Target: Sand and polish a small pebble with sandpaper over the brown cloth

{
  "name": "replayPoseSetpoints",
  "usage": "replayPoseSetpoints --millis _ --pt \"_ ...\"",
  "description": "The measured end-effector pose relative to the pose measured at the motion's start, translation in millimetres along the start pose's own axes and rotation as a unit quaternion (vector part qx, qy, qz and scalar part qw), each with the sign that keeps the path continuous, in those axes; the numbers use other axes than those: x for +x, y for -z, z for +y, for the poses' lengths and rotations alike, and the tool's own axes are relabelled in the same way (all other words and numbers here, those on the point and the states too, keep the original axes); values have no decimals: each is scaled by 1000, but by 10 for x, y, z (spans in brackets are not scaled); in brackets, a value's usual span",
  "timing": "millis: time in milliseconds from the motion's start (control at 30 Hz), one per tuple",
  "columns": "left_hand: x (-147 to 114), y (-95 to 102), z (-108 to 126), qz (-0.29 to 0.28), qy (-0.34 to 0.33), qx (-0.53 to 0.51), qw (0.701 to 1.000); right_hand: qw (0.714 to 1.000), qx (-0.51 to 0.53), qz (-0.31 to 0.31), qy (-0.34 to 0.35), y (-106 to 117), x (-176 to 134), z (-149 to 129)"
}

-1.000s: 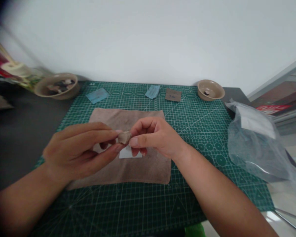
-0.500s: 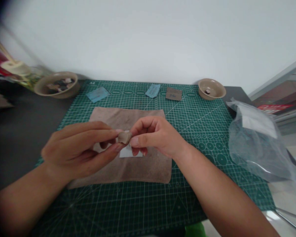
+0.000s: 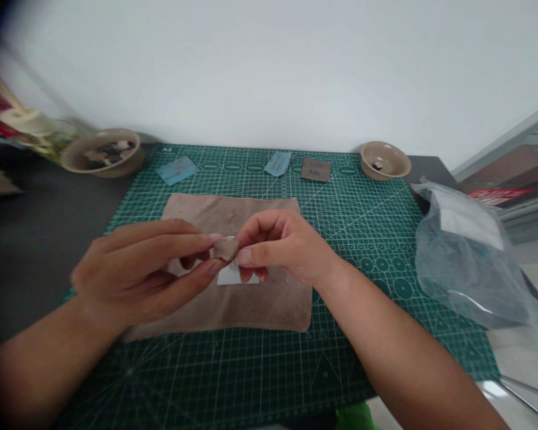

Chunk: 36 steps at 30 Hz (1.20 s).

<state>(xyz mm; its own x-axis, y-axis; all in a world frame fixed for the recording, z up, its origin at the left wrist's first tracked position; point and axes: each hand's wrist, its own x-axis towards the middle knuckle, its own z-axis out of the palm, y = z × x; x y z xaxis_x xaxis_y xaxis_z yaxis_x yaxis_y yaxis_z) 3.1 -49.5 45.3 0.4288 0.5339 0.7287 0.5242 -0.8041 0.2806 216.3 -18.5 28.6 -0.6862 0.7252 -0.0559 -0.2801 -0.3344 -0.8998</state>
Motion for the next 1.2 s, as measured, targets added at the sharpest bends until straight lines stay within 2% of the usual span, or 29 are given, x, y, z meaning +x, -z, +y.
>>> replayPoseSetpoints --millis 800,1200 --pt "2 -8 -8 -5 -7 -13 1000 1000 0 -4 6 -9 -3 -6" --pt "4 -25 -24 15 -29 -11 999 1000 5 -9 7 13 -1 13"
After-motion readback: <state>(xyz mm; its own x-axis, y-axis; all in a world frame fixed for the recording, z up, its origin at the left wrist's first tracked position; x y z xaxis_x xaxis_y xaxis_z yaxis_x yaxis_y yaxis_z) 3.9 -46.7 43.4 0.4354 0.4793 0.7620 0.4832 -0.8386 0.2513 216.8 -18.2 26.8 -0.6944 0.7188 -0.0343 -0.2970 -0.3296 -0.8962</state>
